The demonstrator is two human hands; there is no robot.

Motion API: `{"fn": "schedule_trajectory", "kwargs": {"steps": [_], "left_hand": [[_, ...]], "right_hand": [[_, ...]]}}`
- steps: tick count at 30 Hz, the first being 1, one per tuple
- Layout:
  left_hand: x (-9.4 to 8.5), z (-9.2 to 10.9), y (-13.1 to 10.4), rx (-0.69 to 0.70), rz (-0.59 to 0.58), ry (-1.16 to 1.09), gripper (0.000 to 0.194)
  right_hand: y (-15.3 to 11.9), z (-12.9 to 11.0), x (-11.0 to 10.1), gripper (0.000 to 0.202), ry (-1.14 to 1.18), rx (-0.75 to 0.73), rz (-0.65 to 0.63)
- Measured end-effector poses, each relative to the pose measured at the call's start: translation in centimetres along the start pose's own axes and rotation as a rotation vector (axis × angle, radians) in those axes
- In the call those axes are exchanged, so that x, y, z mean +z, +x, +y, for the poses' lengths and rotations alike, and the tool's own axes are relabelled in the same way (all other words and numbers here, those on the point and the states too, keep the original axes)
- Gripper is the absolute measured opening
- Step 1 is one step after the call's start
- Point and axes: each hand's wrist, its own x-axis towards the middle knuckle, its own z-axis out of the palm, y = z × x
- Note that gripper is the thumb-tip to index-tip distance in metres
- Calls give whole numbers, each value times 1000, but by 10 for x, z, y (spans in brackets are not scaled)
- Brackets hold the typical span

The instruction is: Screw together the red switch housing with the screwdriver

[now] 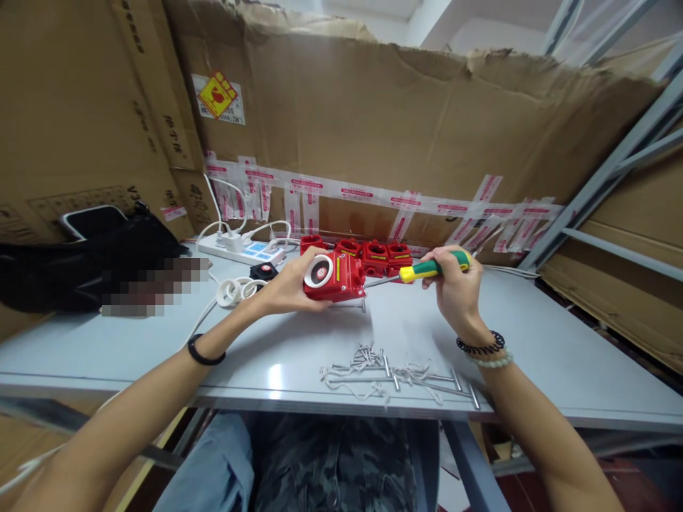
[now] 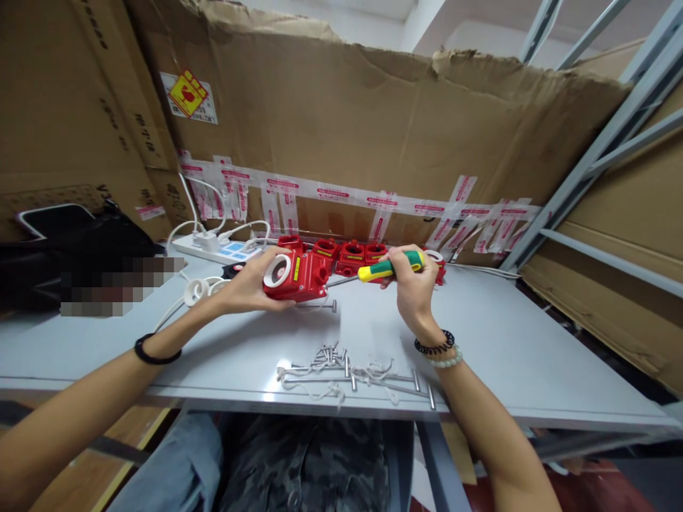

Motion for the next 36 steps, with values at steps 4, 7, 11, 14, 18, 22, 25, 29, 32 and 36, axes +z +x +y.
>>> {"fn": "schedule_trajectory", "kwargs": {"steps": [4, 7, 11, 14, 18, 22, 25, 29, 32, 36], "left_hand": [[0, -2, 0, 36, -7, -10, 64], [0, -4, 1, 67, -14, -6, 61], [-2, -5, 2, 74, -15, 13, 62], [-2, -5, 3, 61, -17, 20, 63], [-4, -4, 2, 63, 4, 10, 62], [-4, -4, 2, 55, 19, 12, 62], [-5, -5, 2, 63, 15, 10, 64], [-4, -5, 2, 79, 2, 17, 65], [-3, -5, 2, 88, 15, 25, 66], [-3, -5, 1, 81, 24, 21, 69]], "right_hand": [[-1, -3, -3, 16, -63, 6, -109], [4, -4, -6, 22, -173, 76, -194], [15, -4, -13, 39, -245, 227, -352], [21, -5, -19, 23, -183, 329, -400], [22, -8, -23, 25, -236, 375, -406], [18, -8, -21, 31, -302, 292, -405], [17, -5, -21, 36, -278, 237, -392], [19, -3, -23, 38, -128, 187, -389], [19, -3, -22, 35, -48, 174, -393], [19, -4, -20, 31, 58, 165, -342]]}}
